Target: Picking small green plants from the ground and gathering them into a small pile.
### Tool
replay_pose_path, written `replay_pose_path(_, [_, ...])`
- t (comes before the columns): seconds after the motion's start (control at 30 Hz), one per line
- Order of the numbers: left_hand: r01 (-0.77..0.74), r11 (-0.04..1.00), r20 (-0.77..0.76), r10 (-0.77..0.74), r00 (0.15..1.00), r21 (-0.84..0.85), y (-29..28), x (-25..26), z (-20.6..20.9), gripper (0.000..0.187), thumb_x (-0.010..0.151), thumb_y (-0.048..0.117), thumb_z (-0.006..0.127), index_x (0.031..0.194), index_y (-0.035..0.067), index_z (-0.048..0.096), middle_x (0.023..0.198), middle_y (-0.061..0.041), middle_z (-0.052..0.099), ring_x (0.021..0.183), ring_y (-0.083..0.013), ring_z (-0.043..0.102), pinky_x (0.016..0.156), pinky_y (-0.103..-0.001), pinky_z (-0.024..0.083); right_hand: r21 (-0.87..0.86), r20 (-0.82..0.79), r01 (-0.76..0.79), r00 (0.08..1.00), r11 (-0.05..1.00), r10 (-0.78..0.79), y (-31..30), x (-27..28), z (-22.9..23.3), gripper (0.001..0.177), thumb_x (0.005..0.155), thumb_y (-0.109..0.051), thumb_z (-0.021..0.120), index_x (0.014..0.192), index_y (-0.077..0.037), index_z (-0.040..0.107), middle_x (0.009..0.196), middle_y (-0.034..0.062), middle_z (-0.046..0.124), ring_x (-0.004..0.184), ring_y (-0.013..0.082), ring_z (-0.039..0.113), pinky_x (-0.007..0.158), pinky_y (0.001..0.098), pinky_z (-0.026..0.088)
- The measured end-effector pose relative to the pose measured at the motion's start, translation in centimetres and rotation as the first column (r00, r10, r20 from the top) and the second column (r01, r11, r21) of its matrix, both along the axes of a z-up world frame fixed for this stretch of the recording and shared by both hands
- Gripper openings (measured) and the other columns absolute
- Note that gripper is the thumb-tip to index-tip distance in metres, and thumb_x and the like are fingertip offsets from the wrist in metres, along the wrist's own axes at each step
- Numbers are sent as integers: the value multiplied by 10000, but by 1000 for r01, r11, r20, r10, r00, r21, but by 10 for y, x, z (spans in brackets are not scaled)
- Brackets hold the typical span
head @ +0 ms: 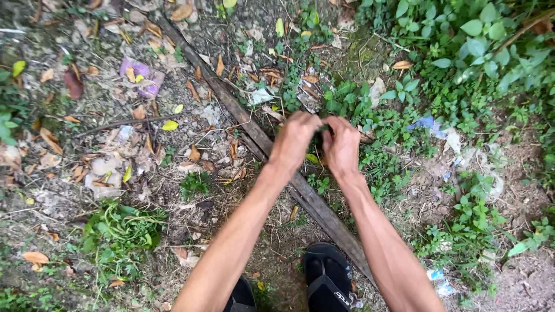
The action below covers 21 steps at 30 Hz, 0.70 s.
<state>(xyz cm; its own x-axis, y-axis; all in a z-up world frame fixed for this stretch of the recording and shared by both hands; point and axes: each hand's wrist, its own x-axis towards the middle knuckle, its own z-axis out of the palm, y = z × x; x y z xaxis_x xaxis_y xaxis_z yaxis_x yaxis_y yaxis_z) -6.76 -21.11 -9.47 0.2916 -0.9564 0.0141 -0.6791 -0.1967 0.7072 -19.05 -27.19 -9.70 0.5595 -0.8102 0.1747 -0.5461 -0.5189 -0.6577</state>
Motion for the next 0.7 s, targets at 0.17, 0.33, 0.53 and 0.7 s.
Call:
replay_pose_path(0.17, [-115, 993, -293, 120, 949, 33, 16, -7, 43, 147, 913, -50, 663, 1014, 26, 739, 1021, -135, 717, 869, -231, 715, 731, -318, 631, -44, 42, 7, 999, 999, -5, 13, -5, 18, 302, 788, 170, 606, 1013, 19, 739, 879, 140, 727, 705, 218, 689, 634, 345, 592])
replay_pose_path(0.33, [-229, 970, -355, 187, 916, -82, 38, 5, 68, 137, 914, -11, 682, 1024, 39, 748, 969, -117, 731, 758, -209, 722, 612, -295, 595, 55, 72, 88, 993, 995, -92, 27, 10, 74, 230, 842, 109, 677, 1036, 16, 756, 896, 145, 743, 618, 185, 686, 567, 319, 565])
replay_pose_path(0.53, [-411, 865, -352, 303, 886, -289, 103, 40, 105, 171, 902, -33, 709, 1063, 15, 733, 921, -135, 735, 785, -219, 745, 677, -339, 581, 133, 183, -47, 983, 990, 22, 70, 50, 95, 144, 863, 38, 740, 1006, 27, 738, 836, 115, 741, 672, 143, 701, 605, 291, 554])
replay_pose_path(0.7, [-523, 824, -270, 464, 844, -219, 179, 70, 119, 200, 899, -17, 720, 1088, 38, 755, 914, -129, 737, 793, -243, 752, 712, -343, 590, 198, 245, -214, 956, 957, 163, 127, 98, 87, 145, 872, 15, 724, 1011, 0, 762, 861, 118, 772, 719, 148, 749, 653, 285, 587])
